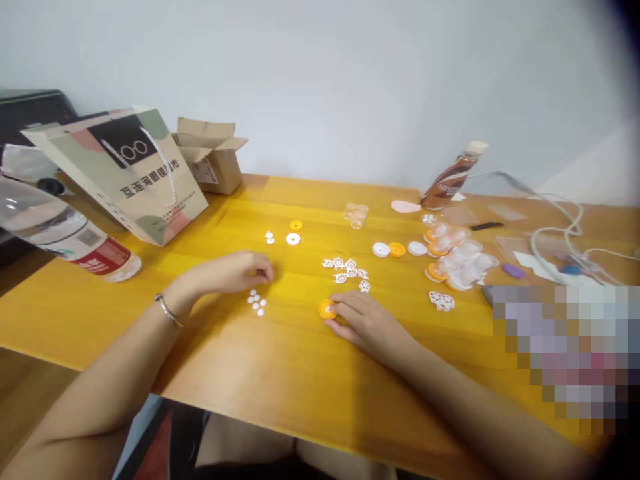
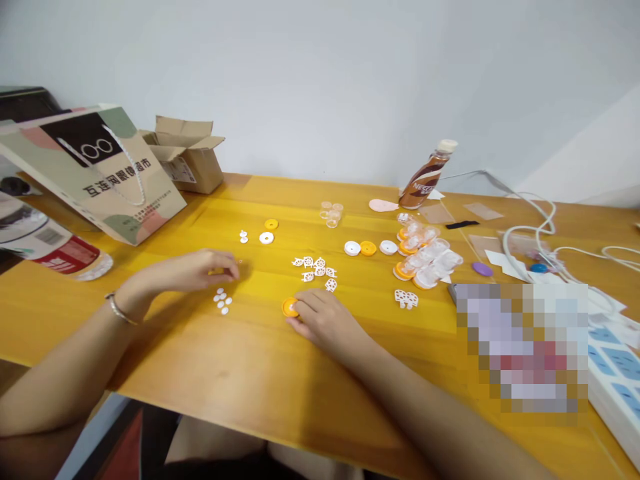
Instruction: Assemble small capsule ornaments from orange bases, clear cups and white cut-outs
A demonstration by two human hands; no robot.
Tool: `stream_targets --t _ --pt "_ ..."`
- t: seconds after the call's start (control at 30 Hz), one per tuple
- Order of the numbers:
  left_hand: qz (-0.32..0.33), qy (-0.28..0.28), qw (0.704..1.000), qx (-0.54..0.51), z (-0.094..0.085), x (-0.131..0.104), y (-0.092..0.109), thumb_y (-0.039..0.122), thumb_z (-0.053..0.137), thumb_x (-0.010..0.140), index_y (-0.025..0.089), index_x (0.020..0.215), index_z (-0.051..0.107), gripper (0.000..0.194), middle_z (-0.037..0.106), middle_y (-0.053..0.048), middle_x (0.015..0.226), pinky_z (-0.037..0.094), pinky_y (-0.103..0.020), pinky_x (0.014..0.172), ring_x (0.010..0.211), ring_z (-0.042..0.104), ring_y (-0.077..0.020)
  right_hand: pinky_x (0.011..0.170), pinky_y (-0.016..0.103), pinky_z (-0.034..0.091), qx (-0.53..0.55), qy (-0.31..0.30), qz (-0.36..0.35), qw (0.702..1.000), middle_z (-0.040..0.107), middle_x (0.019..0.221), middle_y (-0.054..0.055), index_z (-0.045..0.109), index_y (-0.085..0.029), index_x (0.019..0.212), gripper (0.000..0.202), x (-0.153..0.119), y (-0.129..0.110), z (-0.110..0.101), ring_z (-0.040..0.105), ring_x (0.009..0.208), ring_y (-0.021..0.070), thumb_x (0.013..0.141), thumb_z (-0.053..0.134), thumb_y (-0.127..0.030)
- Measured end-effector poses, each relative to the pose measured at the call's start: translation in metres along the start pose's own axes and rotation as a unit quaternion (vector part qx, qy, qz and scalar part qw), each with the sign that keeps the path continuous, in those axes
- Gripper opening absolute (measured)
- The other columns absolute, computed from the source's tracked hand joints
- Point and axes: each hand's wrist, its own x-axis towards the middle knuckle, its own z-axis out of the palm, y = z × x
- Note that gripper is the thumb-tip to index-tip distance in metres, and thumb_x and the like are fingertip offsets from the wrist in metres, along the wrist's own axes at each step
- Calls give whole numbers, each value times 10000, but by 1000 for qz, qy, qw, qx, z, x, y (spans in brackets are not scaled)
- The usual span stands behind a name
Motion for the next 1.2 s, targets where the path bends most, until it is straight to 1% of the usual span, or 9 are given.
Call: stream_targets --t 0.03,0.1,0.17,0.33,0.43,0.6,0.8,1.0,1.2 --pt "-30 -43 998 -19 -5 -4 -6 192 462 839 164 879 609 155 636 -18 840 426 -216 678 735 571 -114 738 334 485 6 1 2 1000 636 897 67 535 -199 868 62 0 0 0 592 850 188 846 491 -237" --pt "-69 -91 993 -42 -10 -9 -14 200 493 810 167 874 605 134 634 -9 808 422 -206 646 704 569 -112 748 338 484 19 0 6 1000 632 910 69 528 -199 877 63 0 1 0 587 862 191 840 503 -244" --pt "-81 -105 989 -58 -10 -11 -16 209 514 790 167 888 596 135 629 -8 804 420 -205 646 711 567 -116 756 345 484 30 -2 13 999 626 918 77 517 -193 889 89 0 0 -1 584 868 198 829 522 -258" --pt "-66 -123 987 -81 -5 -8 -11 205 530 766 154 858 578 115 601 -8 786 409 -200 629 701 551 -114 741 368 486 39 -8 33 999 616 910 91 487 -189 940 174 0 -1 -4 580 855 216 815 535 -301" --pt "-61 -114 988 -80 -2 -5 -12 192 518 767 148 818 569 85 593 -4 758 396 -196 605 666 531 -106 749 364 481 40 -18 29 999 612 902 83 484 -190 938 158 0 -1 -5 576 852 212 821 526 -288" --pt "-47 -85 991 -97 2 1 -18 206 512 773 145 805 567 88 590 0 736 383 -188 578 637 516 -98 733 351 482 48 -11 27 998 610 889 72 472 -200 936 131 1 -1 -5 579 836 204 821 514 -246" --pt "-46 -23 998 -44 6 5 -9 214 485 789 163 798 598 124 613 1 753 389 -203 621 651 534 -104 744 350 492 77 28 55 995 593 926 89 419 -201 953 200 -1 -2 -2 592 869 206 787 530 -203" --pt "-56 -19 998 -24 7 6 -3 219 507 774 178 788 616 118 631 11 751 384 -190 604 645 553 -100 799 349 492 133 23 71 988 588 994 87 412 -216 946 212 0 -2 -2 587 932 194 776 532 -171" --pt "-68 0 997 26 10 4 -3 210 484 774 169 764 631 153 633 -2 708 365 -194 591 605 540 -97 758 342 496 152 11 71 986 600 936 65 421 -219 893 169 2 -3 -4 596 859 178 774 503 -131"
